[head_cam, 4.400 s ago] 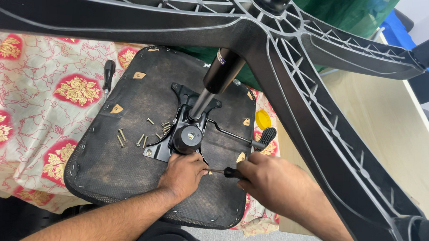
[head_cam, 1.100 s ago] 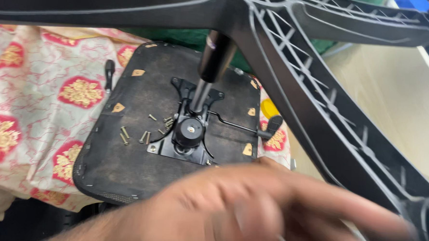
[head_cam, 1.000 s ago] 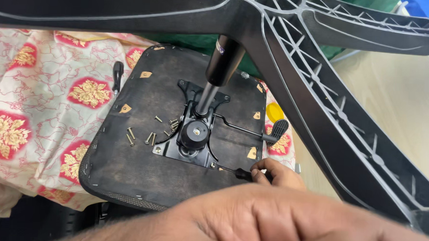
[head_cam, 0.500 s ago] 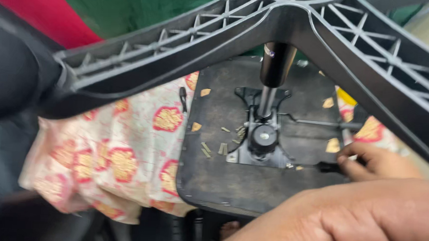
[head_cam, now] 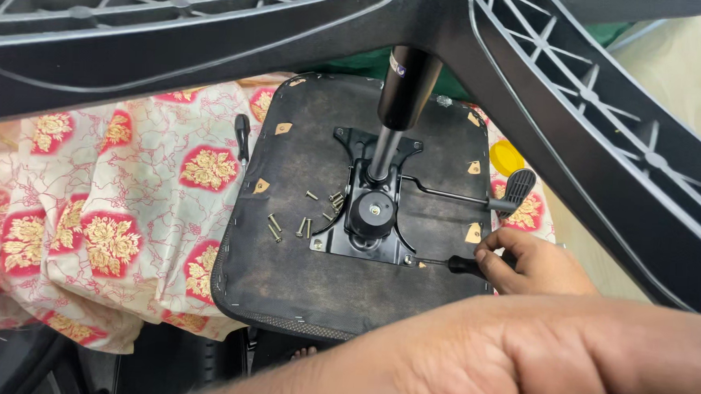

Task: The person uses a screwdriver to tighten screws into the base of an office chair. They systematically work around the central column, securing the mounting plate to the chair's base while the chair remains upside down on a cushioned surface.

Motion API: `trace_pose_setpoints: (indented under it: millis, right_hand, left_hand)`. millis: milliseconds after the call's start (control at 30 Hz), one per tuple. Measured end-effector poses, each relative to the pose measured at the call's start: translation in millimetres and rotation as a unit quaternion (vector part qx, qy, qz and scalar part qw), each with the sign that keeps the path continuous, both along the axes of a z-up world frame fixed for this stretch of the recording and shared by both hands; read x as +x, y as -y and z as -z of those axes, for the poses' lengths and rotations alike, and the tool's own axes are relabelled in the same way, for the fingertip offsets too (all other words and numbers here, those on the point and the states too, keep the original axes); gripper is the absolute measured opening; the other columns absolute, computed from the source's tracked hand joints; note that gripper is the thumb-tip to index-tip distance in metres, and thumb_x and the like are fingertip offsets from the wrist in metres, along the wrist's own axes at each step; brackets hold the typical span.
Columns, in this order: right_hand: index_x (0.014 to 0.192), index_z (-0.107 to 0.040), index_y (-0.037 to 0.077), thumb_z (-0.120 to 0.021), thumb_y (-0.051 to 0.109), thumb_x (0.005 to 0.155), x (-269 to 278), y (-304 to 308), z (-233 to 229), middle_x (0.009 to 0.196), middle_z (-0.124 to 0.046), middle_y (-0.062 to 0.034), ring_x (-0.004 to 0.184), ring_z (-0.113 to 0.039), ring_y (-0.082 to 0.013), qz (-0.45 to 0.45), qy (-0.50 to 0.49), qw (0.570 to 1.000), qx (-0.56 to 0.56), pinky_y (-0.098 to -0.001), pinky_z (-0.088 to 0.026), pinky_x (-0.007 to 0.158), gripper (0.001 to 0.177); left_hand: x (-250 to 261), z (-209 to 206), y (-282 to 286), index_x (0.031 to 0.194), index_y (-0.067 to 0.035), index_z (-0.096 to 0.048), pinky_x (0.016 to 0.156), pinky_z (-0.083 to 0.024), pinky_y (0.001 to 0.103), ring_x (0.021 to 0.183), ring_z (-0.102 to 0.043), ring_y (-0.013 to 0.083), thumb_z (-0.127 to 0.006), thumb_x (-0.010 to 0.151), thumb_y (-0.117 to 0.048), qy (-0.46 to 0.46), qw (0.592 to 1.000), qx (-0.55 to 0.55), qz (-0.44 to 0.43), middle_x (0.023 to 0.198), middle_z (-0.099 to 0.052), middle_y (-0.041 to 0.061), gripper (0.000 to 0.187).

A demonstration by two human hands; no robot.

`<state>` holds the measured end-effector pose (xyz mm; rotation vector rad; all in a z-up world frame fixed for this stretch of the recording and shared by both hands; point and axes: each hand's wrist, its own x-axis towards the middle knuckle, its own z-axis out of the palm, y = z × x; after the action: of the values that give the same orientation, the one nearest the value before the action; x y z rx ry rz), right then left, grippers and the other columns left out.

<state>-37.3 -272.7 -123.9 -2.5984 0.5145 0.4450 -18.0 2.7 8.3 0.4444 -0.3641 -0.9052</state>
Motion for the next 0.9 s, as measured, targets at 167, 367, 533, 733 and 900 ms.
trace_pose_setpoints:
  millis: [167, 367, 533, 733, 900]
  right_hand:
    - [0.112, -0.075, 0.02, -0.071, 0.038, 0.088, -11, -10, -25, 0.073, -0.077, -0.0089, 0.071, -0.075, -0.0216, 0.005, 0.009, 1.0, 0.015, -0.04, -0.057, 0.067, 0.03]
    - [0.112, -0.076, 0.013, -0.069, 0.032, 0.091, -10, -26, -42, 0.083, -0.078, -0.0125, 0.079, -0.077, -0.024, -0.013, -0.039, 0.998, -0.039, -0.0389, -0.058, 0.075, 0.029]
    - [0.106, -0.077, 0.016, -0.08, 0.023, 0.075, -11, -22, -44, 0.09, -0.078, -0.0081, 0.079, -0.076, -0.0213, -0.052, 0.01, 0.998, -0.016, -0.0382, -0.058, 0.076, 0.032]
    - [0.106, -0.076, 0.016, -0.08, 0.027, 0.083, -16, -23, -54, 0.082, -0.076, -0.0107, 0.074, -0.072, -0.0239, -0.036, -0.015, 0.998, -0.047, -0.0409, -0.056, 0.073, 0.026]
    - [0.108, -0.074, 0.017, -0.08, 0.03, 0.085, -17, -27, -59, 0.081, -0.076, -0.0073, 0.074, -0.074, -0.0208, -0.04, 0.004, 0.998, -0.055, -0.0387, -0.057, 0.072, 0.027]
  left_hand:
    - [-22, 37, 19, 0.122, 0.002, -0.063, 0.079, -0.06, 0.033, 0.093, -0.069, 0.0178, -0.059, 0.105, -0.049, 0.006, 0.988, 0.039, 0.146, 0.106, -0.065, 0.009, 0.054]
    - [-13, 155, 54, 0.111, 0.0, -0.066, 0.075, -0.057, 0.033, 0.083, -0.067, 0.0176, -0.073, 0.094, -0.026, 0.38, 0.828, 0.393, -0.126, 0.097, -0.066, 0.009, 0.032]
    - [-18, 236, 64, 0.117, -0.006, -0.065, 0.092, -0.052, 0.044, 0.106, -0.063, 0.0312, -0.08, 0.081, -0.019, 0.526, 0.637, 0.523, -0.211, 0.114, -0.064, 0.011, 0.041]
    - [-6, 270, 79, 0.106, -0.01, -0.065, 0.093, -0.053, 0.044, 0.108, -0.066, 0.0296, -0.079, 0.085, -0.025, 0.513, 0.594, 0.574, -0.233, 0.114, -0.063, 0.006, 0.029]
    - [5, 266, 82, 0.118, -0.01, -0.063, 0.084, -0.056, 0.043, 0.102, -0.068, 0.0305, -0.074, 0.088, -0.021, 0.474, 0.593, 0.596, -0.26, 0.118, -0.061, 0.004, 0.034]
